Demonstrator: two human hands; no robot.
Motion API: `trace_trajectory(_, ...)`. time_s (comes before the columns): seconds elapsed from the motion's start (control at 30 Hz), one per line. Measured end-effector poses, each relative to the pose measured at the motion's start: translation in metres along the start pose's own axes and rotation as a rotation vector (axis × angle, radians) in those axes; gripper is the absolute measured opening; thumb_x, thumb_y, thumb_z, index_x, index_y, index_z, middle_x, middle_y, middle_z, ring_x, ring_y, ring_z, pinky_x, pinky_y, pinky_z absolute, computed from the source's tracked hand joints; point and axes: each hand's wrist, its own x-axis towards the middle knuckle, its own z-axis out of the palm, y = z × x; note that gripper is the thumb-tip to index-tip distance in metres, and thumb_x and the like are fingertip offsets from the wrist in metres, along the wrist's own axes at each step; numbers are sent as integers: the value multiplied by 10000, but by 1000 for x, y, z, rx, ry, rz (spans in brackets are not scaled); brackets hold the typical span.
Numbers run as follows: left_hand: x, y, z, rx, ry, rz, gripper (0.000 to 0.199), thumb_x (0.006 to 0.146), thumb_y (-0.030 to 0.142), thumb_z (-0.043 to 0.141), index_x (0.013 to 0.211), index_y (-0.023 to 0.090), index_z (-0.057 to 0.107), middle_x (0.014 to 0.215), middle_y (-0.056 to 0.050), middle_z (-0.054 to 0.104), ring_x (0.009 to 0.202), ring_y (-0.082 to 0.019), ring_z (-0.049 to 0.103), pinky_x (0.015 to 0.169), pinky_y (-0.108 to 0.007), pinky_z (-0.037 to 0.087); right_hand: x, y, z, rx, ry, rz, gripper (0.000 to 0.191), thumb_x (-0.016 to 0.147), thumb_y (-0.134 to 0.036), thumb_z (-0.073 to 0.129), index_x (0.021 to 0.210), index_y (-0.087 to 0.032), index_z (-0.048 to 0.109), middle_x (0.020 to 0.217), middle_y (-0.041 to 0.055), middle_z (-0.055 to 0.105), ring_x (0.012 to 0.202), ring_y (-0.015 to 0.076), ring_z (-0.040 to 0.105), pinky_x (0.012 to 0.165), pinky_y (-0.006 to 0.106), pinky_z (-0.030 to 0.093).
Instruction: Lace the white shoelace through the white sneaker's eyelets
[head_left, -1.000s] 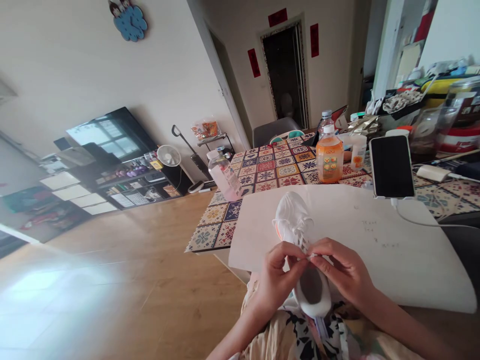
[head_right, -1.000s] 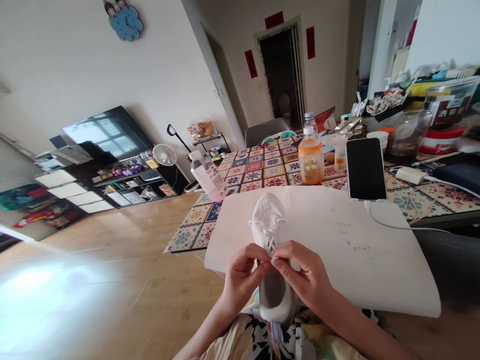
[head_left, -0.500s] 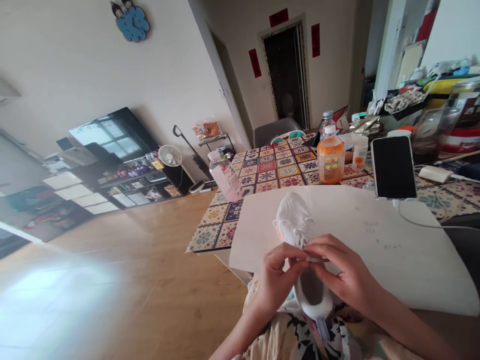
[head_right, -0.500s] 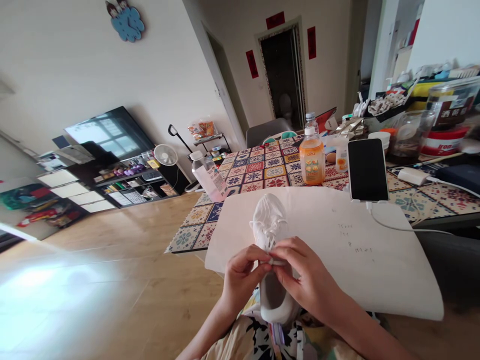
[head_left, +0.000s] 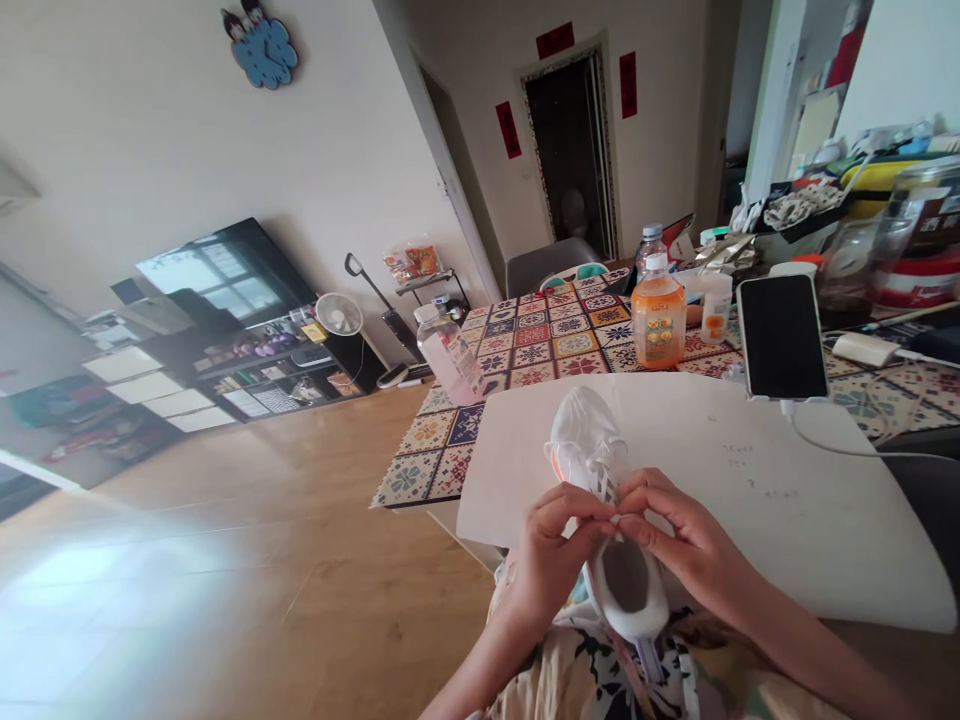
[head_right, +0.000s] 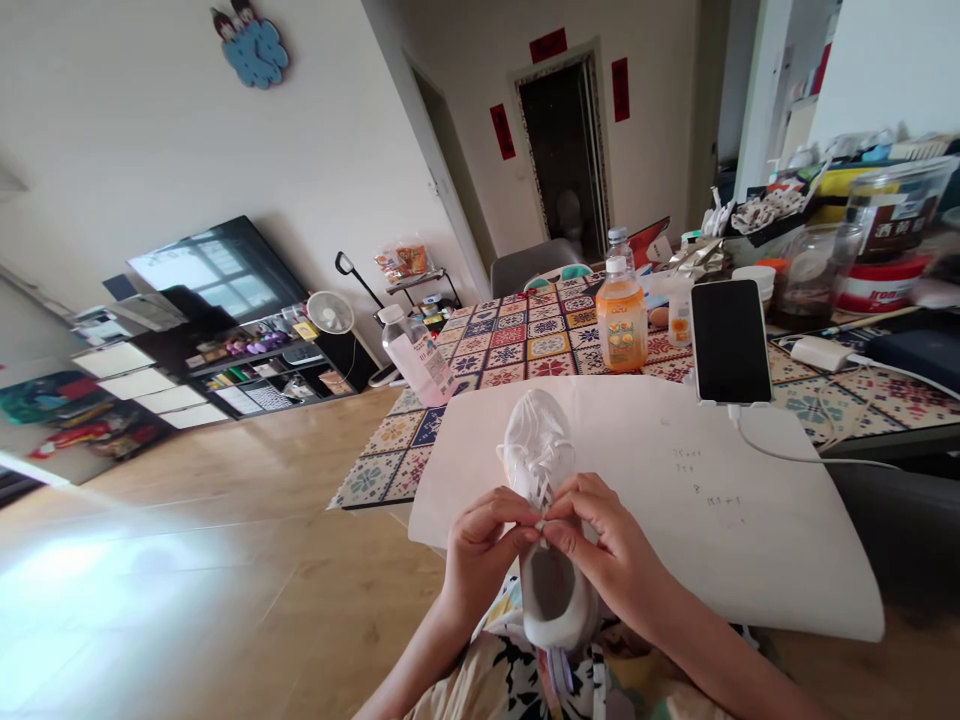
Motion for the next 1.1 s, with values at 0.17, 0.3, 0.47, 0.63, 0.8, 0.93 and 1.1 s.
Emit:
trace_trajectory(0.17,1,1,-1,6,0,-44,36,814,241,735,832,216,754,773,-20,710,726,-138,627,701,-248,491,-3,-1,-1,-69,-73,-19,110,928,-242,516,945,-219,622,986,51,580,970,199,568,859,338,468)
trace_trajectory(0.3,3,3,0,23,31,-62,120,812,320,735,780,205,749,725,-19,686,693,-135,609,672,-240,473,-4,4,1,-314,59,-239,63,895,-186,585,947,-219,595,936,42,617,916,205,581,844,367,450)
trace_trajectory(0.47,4,1,1,26,25,-110,235,801,422,728,731,199,750,678,-26,653,657,-140,576,646,-253,451,-1,5,2,-545,142,-561,182,902,-82,590,1036,-205,594,953,42,691,890,176,612,833,353,446)
trace_trajectory(0.63,13,-8,-7,-33,-31,-172,315,777,490,729,663,196,726,667,-28,633,655,-151,557,674,-281,448,0,4,-8,-433,38,-719,163,895,-60,591,977,-200,608,951,37,726,986,184,634,906,373,451)
trace_trajectory(0.8,26,-17,-12,47,32,-215,309,766,456,731,615,190,687,660,-24,617,664,-162,559,697,-297,449,0,4,-18,-273,-141,-686,148,892,-64,598,886,-212,611,869,7,731,923,175,645,866,377,451)
trace_trajectory(0.93,28,-22,-8,103,66,-214,260,772,397,716,619,190,678,673,-24,619,672,-164,563,695,-293,451,2,5,-18,-234,-173,-647,146,889,-61,604,865,-206,605,857,5,727,881,164,645,864,380,444)
trace_trajectory(1.1,22,-20,-9,124,40,-190,230,803,373,693,670,187,666,714,-24,610,709,-167,553,713,-295,439,2,5,-22,-252,-228,-594,79,902,-148,632,886,-222,610,865,9,717,924,164,651,870,340,482)
